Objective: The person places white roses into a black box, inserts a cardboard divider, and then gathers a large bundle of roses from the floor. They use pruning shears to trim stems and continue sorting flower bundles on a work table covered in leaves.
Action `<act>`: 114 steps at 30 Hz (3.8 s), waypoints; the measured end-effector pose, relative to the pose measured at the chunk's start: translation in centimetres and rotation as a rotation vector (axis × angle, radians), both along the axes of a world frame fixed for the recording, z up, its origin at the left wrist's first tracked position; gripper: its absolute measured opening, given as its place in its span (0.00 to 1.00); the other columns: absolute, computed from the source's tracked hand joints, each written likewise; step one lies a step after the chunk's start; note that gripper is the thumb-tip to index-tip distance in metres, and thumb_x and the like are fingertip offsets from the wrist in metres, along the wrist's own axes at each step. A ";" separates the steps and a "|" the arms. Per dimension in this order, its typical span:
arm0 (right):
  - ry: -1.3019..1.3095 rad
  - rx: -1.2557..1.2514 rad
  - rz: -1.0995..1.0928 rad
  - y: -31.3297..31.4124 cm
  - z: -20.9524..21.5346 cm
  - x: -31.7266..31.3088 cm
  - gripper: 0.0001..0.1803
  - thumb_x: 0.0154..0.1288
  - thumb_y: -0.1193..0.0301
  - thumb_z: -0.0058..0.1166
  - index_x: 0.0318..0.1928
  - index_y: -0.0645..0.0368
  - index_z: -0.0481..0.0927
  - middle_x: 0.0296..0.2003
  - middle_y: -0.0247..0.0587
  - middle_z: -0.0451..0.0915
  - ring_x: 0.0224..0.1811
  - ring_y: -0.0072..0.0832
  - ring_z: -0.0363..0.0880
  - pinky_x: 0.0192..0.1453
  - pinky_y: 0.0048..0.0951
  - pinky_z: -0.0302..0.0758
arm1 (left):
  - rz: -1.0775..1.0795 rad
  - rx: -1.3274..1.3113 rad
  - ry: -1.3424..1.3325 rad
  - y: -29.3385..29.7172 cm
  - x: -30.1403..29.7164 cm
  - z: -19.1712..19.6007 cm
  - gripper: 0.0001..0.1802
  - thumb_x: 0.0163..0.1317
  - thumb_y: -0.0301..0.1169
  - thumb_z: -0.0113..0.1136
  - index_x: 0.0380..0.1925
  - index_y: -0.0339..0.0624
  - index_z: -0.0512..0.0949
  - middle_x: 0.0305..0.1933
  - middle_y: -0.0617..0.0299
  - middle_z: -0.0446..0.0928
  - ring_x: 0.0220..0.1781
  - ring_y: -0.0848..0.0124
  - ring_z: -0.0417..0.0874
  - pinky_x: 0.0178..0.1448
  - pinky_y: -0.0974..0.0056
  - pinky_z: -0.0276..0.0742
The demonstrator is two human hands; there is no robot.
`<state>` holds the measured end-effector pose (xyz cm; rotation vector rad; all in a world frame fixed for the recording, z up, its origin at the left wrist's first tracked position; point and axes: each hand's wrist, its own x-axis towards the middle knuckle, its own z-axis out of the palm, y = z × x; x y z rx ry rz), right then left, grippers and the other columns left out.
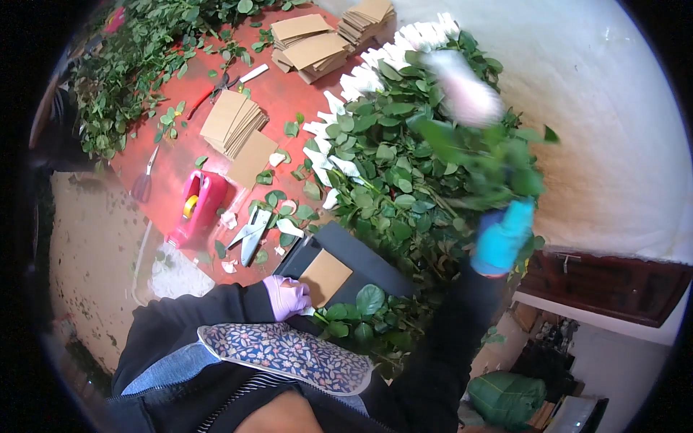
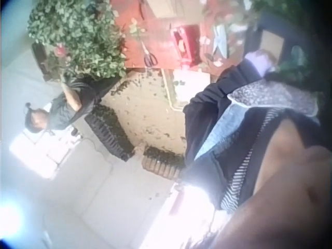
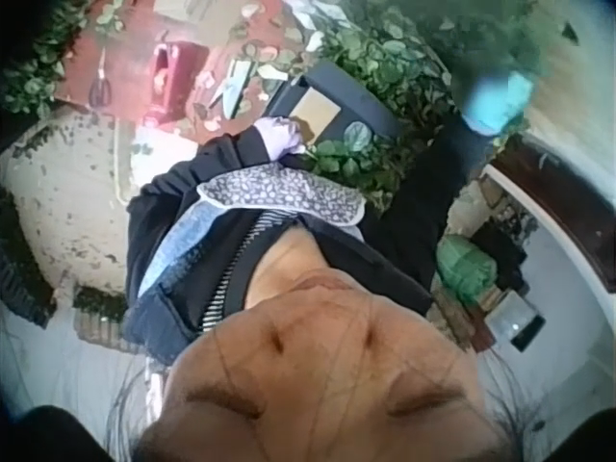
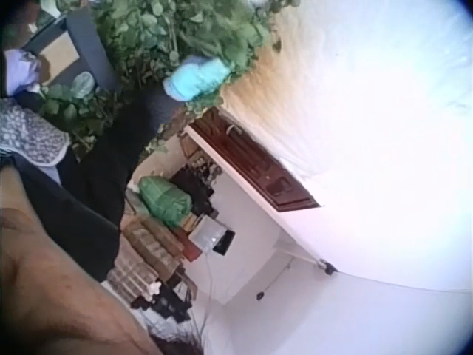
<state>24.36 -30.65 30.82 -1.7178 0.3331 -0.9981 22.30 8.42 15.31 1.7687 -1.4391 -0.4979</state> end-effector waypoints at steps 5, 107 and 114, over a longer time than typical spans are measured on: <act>-0.133 -0.034 -0.352 -4.8 10.9 -9.2 0.25 0.76 0.59 0.41 0.60 0.66 0.73 0.55 0.48 0.77 0.54 0.40 0.77 0.56 0.38 0.78 | -0.137 0.134 -0.071 -0.7 1.6 3.9 0.09 0.62 0.31 0.53 0.42 0.44 0.76 0.33 0.57 0.77 0.37 0.58 0.83 0.38 0.56 0.79; -0.281 0.430 0.529 6.4 -1.3 -5.3 0.18 0.71 0.74 0.52 0.59 0.63 0.72 0.43 0.35 0.80 0.44 0.19 0.76 0.54 0.24 0.74 | 0.065 0.034 0.571 -12.5 14.1 18.4 0.16 0.70 0.36 0.50 0.49 0.36 0.71 0.29 0.68 0.69 0.25 0.78 0.70 0.29 0.72 0.70; -0.289 0.872 0.516 7.5 0.7 -16.7 0.32 0.77 0.54 0.41 0.73 0.57 0.57 0.64 0.40 0.71 0.60 0.30 0.76 0.63 0.35 0.72 | -0.125 0.060 0.535 -24.9 4.4 16.4 0.15 0.70 0.34 0.48 0.51 0.36 0.71 0.30 0.66 0.71 0.24 0.79 0.72 0.28 0.73 0.72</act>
